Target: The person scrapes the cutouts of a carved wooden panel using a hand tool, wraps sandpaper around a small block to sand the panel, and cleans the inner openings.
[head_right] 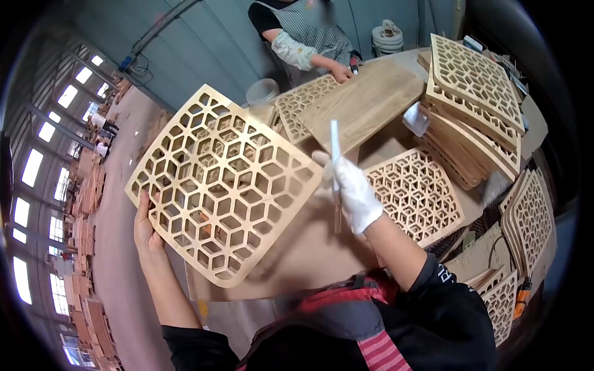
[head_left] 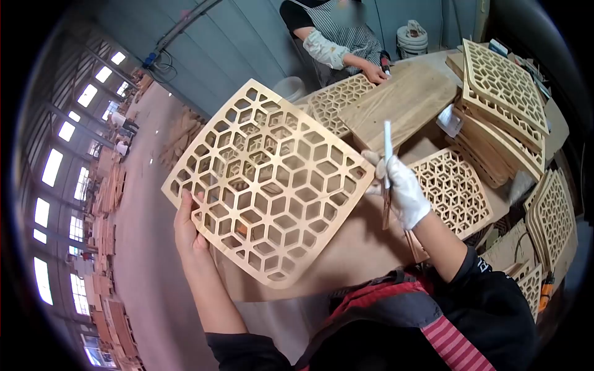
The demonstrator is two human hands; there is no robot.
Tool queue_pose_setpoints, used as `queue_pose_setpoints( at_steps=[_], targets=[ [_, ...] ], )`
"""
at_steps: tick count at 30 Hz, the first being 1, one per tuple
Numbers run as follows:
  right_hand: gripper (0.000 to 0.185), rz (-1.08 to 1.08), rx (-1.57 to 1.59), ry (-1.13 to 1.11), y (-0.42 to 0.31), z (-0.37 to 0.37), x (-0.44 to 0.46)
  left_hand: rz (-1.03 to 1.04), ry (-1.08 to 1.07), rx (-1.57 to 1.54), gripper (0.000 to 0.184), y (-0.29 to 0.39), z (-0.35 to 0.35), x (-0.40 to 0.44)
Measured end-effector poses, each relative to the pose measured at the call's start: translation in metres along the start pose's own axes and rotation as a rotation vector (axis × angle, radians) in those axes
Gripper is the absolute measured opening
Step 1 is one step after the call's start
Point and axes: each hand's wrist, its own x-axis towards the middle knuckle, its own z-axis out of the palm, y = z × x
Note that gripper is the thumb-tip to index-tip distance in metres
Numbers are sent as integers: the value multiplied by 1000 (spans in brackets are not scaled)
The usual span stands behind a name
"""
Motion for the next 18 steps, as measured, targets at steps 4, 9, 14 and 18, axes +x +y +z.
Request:
queue_pose_setpoints(
  at_steps=[4, 9, 14, 18],
  targets=[
    [41, -151, -16, -148, -51, 26, 3, -157, -46, -125, 33, 5, 13, 7],
    [40, -192, 3, -251, -98, 45, 2, -268, -148, -65, 40, 19, 14, 23],
    [36, -123, 74, -76, -123, 66, -7, -327, -217, -117, 43, 30, 28, 22],
    [34, -192, 21, -96, -128, 64, -9, -268, -241, -86, 43, 32, 28, 23]
  ],
)
